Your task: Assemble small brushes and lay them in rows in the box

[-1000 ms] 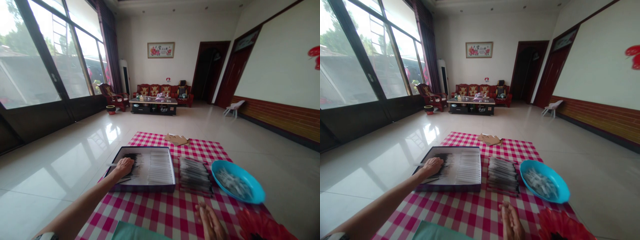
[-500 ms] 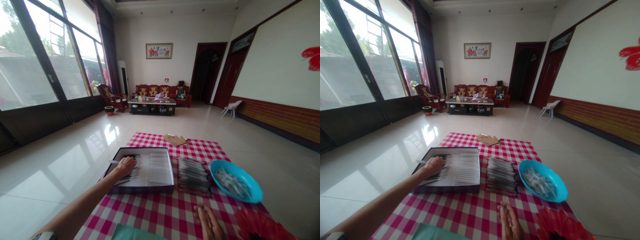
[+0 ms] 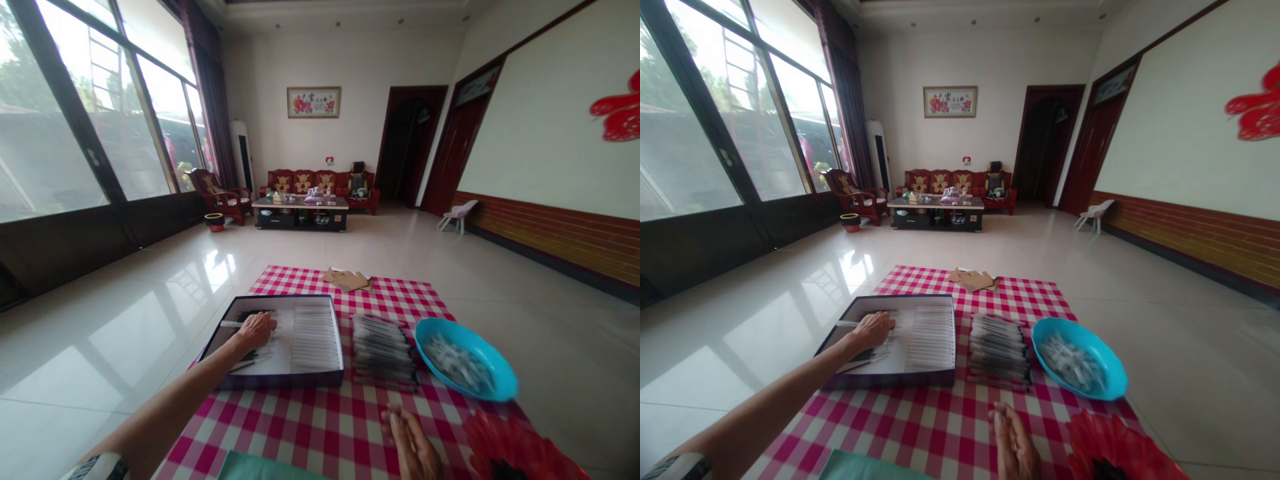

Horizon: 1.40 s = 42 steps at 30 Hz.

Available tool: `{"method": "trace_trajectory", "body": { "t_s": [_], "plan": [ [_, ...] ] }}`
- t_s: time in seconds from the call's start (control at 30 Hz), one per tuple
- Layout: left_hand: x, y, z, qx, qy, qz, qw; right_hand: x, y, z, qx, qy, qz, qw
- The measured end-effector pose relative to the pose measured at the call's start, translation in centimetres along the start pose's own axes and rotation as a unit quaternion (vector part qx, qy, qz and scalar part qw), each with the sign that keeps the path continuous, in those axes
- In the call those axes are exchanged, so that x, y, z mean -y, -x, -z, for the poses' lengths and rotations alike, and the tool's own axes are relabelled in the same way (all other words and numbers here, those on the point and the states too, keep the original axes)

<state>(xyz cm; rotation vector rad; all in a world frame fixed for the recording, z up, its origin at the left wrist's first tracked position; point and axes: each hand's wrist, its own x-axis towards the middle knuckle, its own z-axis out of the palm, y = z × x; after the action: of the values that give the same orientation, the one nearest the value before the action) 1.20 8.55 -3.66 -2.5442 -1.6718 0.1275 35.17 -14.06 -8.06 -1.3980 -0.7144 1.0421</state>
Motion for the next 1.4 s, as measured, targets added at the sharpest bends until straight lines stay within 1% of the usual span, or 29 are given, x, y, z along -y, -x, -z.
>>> {"method": "trace_trajectory", "body": {
  "t_s": [0.2,0.37,0.47,0.57,0.67,0.73,0.8,0.83,0.87,0.9,0.93,0.97,1.03,1.07,1.1,1.13,1.17,1.2,1.23,1.27,1.3,1.33,1.37,1.4],
  "plan": [
    [-0.9,-0.3,-0.2,-0.043,-0.001,-0.012,0.999,-0.6,-0.4,0.2,-0.005,-0.008,0.01,1.0],
    [-1.2,0.2,0.0,-0.064,0.003,-0.007,0.998,-0.9,-0.5,0.3,-0.004,-0.013,0.009,1.0],
    [-1.2,0.8,0.7,-0.072,0.01,-0.008,0.997,-0.9,-0.4,0.2,0.004,-0.007,0.004,1.0],
    [-2.0,1.1,2.1,-0.08,0.021,-0.014,0.996,-0.8,-0.3,0.2,0.007,0.003,0.004,1.0],
    [-4.1,1.3,4.4,-0.096,0.043,-0.029,0.994,-0.7,-0.4,0.1,-0.004,0.022,0.013,1.0],
    [-6.3,2.0,6.3,-0.111,0.062,-0.049,0.991,-0.6,-0.4,0.0,-0.016,0.036,0.021,0.999],
    [-9.1,3.1,8.0,-0.13,0.108,-0.082,0.982,-0.5,-0.4,-0.1,-0.019,0.048,0.029,0.998],
    [-10.6,3.8,8.8,-0.154,0.194,-0.113,0.962,-0.5,-0.4,-0.2,-0.018,0.051,0.033,0.998],
    [-12.1,4.6,9.4,-0.167,0.293,-0.143,0.931,-0.4,-0.3,-0.2,-0.017,0.053,0.038,0.998],
    [-13.6,5.2,9.8,-0.169,0.398,-0.168,0.886,-0.4,-0.2,-0.3,-0.019,0.054,0.045,0.997],
    [-15.1,5.8,10.0,-0.154,0.509,-0.185,0.826,-0.3,-0.1,-0.4,-0.02,0.054,0.053,0.997],
    [-16.4,6.3,10.1,-0.131,0.62,-0.184,0.752,-0.1,0.1,-0.4,-0.018,0.055,0.063,0.996],
    [-18.8,6.8,9.8,-0.086,0.799,-0.142,0.579,0.4,0.7,-0.7,0.003,0.058,0.085,0.995],
    [-19.8,7.0,9.5,-0.073,0.856,-0.112,0.5,0.7,1.0,-0.8,0.024,0.058,0.093,0.994],
    [-20.5,7.1,9.1,-0.066,0.894,-0.082,0.436,1.0,1.3,-1.0,0.048,0.054,0.096,0.993],
    [-21.1,7.2,8.8,-0.064,0.917,-0.054,0.39,1.4,1.6,-1.2,0.071,0.051,0.095,0.992],
    [-21.5,7.3,8.4,-0.063,0.931,-0.03,0.359,1.7,1.9,-1.4,0.093,0.049,0.091,0.99],
    [-21.8,7.3,8.0,-0.062,0.939,-0.008,0.338,1.9,2.1,-1.6,0.113,0.045,0.085,0.989],
    [-21.9,7.4,7.6,-0.061,0.943,0.01,0.326,2.1,2.2,-1.8,0.128,0.038,0.08,0.988],
    [-21.9,7.5,7.1,-0.061,0.945,0.024,0.322,2.2,2.3,-2.0,0.137,0.029,0.076,0.987],
    [-21.9,7.5,6.6,-0.063,0.943,0.034,0.326,2.2,2.3,-2.1,0.14,0.018,0.071,0.987],
    [-21.8,7.6,6.1,-0.071,0.936,0.036,0.343,2.1,2.3,-2.1,0.137,0.004,0.064,0.989],
    [-21.6,7.7,5.5,-0.083,0.922,0.033,0.378,2.0,2.2,-2.1,0.126,-0.014,0.055,0.99],
    [-21.4,7.9,5.0,-0.099,0.897,0.025,0.43,1.8,2.0,-2.0,0.109,-0.032,0.044,0.993]
  ]
}}
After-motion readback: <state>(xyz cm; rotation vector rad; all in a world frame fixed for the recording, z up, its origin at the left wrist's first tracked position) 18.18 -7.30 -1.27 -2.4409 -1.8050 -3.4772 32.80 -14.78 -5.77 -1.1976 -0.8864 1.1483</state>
